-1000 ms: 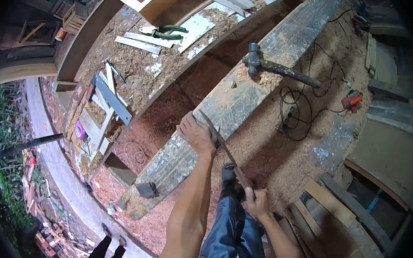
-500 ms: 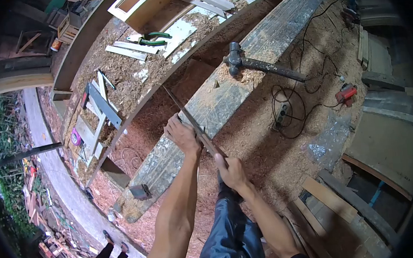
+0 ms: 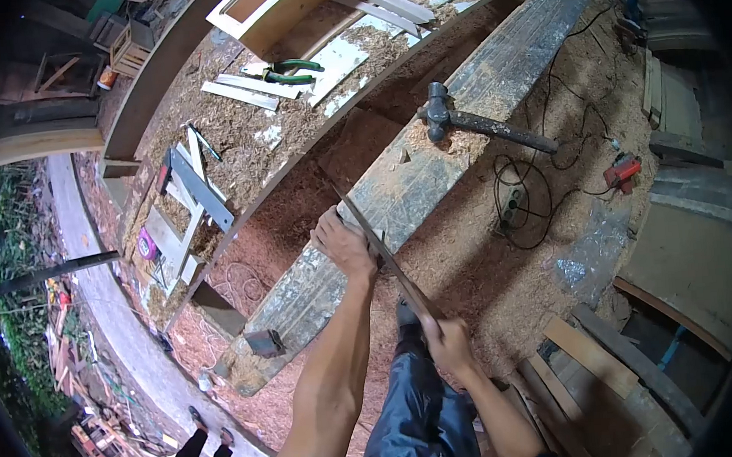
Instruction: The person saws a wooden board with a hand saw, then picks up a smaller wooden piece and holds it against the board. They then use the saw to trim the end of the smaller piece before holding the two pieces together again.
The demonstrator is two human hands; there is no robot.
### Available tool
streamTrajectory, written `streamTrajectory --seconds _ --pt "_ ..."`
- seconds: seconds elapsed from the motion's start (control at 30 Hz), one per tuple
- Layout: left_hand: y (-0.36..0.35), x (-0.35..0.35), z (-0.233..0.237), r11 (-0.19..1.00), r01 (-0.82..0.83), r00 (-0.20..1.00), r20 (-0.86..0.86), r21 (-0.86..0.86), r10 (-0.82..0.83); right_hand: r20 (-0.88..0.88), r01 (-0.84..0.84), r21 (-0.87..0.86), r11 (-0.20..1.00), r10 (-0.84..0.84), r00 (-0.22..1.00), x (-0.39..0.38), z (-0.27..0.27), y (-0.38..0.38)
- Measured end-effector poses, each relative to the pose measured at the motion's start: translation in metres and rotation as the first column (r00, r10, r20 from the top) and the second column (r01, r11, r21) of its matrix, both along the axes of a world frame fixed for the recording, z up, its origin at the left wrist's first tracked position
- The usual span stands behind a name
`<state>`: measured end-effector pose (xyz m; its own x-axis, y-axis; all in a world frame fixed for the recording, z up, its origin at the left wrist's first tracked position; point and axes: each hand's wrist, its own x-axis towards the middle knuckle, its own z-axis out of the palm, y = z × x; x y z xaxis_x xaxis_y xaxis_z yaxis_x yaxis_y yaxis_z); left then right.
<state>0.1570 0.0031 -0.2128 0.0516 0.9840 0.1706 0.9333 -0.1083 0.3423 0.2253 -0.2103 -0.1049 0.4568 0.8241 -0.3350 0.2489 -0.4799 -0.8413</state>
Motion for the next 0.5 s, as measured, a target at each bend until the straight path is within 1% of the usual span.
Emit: streamTrajectory --seconds 0.03,0.07,0.1,0.13,0.17,0.23,0.27,0.33,0.4,0.47,0.5 --pt "0.0 0.002 0.0 1.0 0.005 1.0 0.021 0.023 -0.005 -0.023 0.03 0.032 0.999 -0.03 0.999 0.002 0.007 -0.018" --pt "0.003 0.002 0.0 0.999 0.009 0.999 0.037 0.05 -0.01 -0.023 0.026 0.038 0.999 -0.025 0.999 0.004 0.002 -0.016" --pt "0.004 0.003 0.0 0.998 0.013 0.999 0.042 0.063 -0.016 -0.091 0.029 0.007 1.0 -0.028 0.995 0.006 -0.006 -0.016" --pt "-0.006 -0.005 0.001 0.999 0.016 0.999 0.032 0.037 -0.017 -0.168 0.037 -0.053 0.998 -0.045 0.985 0.001 -0.004 -0.024" --pt "-0.005 -0.004 0.003 1.0 0.023 0.999 0.028 0.01 -0.023 -0.051 0.012 0.039 0.999 -0.01 0.999 0.0 -0.023 -0.003" --pt "0.003 0.002 0.004 0.999 0.014 0.999 0.034 0.03 -0.015 -0.027 -0.009 0.069 0.998 0.011 1.0 0.005 -0.035 0.055" --pt "0.008 0.003 0.003 0.999 0.015 0.999 0.034 0.043 -0.016 -0.026 -0.008 0.082 0.997 0.01 1.0 0.007 -0.032 0.057" --pt "0.004 0.0 0.001 0.995 0.039 0.999 -0.005 0.089 -0.039 -0.104 -0.028 -0.027 0.999 0.025 0.994 0.008 -0.017 0.039" --pt "0.002 0.001 -0.002 0.995 0.025 1.0 -0.016 0.096 -0.024 -0.081 -0.026 -0.022 0.999 0.024 0.996 -0.003 -0.008 -0.009" --pt "0.003 0.001 -0.002 0.999 0.003 0.998 0.063 0.036 -0.006 -0.091 0.187 0.172 0.967 -0.174 0.981 -0.01 0.002 -0.029" --pt "0.003 0.001 0.0 0.997 0.009 0.999 0.03 0.079 -0.012 -0.071 0.074 0.044 0.996 -0.071 0.995 -0.006 -0.002 -0.016"
